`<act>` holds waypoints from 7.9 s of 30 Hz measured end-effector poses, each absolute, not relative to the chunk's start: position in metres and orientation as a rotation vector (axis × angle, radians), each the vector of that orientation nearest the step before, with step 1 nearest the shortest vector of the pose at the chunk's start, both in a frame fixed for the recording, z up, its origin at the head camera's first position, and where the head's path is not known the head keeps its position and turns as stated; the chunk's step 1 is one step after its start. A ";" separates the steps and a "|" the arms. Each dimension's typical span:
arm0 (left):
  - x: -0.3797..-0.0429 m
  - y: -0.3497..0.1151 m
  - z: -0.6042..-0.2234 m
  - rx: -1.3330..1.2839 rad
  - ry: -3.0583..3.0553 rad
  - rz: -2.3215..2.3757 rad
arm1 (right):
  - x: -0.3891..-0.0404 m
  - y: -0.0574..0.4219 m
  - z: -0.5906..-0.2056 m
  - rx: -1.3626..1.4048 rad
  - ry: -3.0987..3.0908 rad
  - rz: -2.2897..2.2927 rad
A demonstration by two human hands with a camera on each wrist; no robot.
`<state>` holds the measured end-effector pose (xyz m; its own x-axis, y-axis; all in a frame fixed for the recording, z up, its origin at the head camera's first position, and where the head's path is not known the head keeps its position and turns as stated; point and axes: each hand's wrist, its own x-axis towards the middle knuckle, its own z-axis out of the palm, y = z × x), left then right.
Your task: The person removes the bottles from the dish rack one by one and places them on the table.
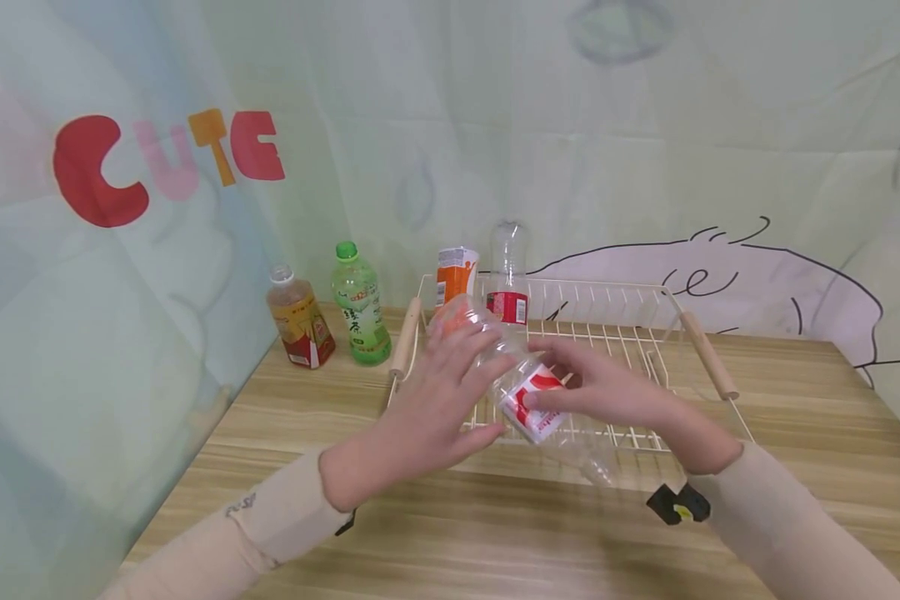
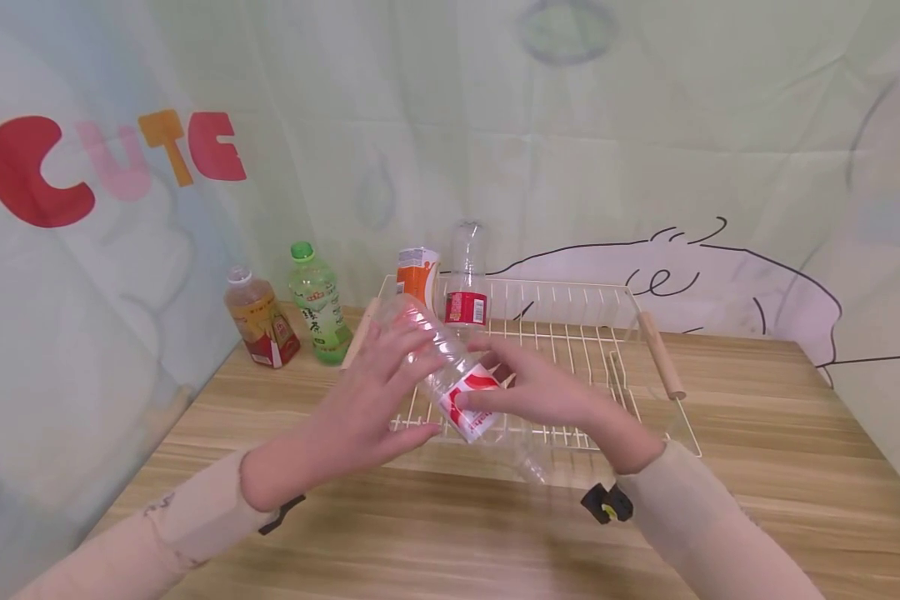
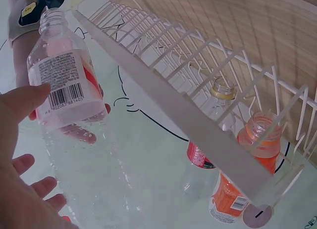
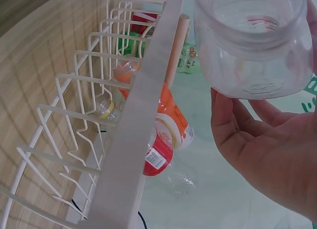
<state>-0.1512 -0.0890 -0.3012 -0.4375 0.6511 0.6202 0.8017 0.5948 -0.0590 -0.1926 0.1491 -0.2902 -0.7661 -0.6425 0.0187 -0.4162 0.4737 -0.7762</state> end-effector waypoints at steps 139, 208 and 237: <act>-0.156 -0.227 -0.298 0.165 -2.137 -1.383 | -0.264 0.158 -0.270 -0.471 2.540 -1.581; -0.196 -0.314 -0.397 0.713 -2.036 -1.522 | -0.332 0.120 -0.323 -0.182 2.454 -1.438; -0.192 -0.313 -0.399 0.753 -2.035 -1.552 | -0.329 0.101 -0.338 -0.209 2.421 -1.404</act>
